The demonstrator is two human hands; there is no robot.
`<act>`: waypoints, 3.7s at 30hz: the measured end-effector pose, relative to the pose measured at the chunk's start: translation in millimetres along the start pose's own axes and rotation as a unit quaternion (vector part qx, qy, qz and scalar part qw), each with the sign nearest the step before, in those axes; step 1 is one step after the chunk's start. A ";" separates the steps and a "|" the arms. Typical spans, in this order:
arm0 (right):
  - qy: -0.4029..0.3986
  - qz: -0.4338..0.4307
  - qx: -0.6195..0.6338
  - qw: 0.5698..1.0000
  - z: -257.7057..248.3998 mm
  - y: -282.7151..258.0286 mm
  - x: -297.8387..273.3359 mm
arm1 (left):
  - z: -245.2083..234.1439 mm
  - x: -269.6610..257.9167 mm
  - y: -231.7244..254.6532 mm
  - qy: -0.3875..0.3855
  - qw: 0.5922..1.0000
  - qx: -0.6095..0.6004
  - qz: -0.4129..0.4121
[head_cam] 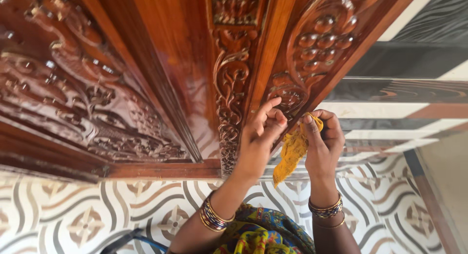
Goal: The person wipes a carved wooden door with a yellow cloth, moving methodically across the surface and into the carved details. The hands remain in view throughout, and the cloth is used to rub and polish the wood.
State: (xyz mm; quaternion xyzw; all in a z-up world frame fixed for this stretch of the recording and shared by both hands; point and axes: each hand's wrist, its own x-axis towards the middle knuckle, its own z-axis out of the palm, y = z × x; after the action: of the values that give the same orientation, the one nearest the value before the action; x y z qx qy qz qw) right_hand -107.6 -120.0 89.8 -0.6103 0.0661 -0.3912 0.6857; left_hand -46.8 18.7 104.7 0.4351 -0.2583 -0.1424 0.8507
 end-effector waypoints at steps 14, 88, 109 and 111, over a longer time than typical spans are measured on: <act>-0.047 -0.001 0.030 0.998 -11.8 4.9 -0.7 | 15.1 -0.8 -1.4 0.026 0.977 0.197 0.076; 0.053 -0.432 -0.483 0.760 63.4 -6.2 10.0 | -94.7 57.1 -83.3 -0.073 0.775 0.414 0.472; 0.138 -0.411 -0.549 0.715 54.8 57.7 7.6 | -120.3 77.4 -121.9 -0.077 0.693 0.480 0.532; 0.118 -0.370 -0.549 0.740 52.8 71.9 -13.2 | -118.9 75.5 -122.1 -0.070 0.691 0.478 0.538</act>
State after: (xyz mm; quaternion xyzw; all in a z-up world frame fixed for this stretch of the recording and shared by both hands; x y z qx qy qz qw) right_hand -53.9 -74.0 33.8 -0.8063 0.1189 -0.5790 0.0198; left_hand 80.4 -8.2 -28.8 0.5583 -0.5397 0.4522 0.4388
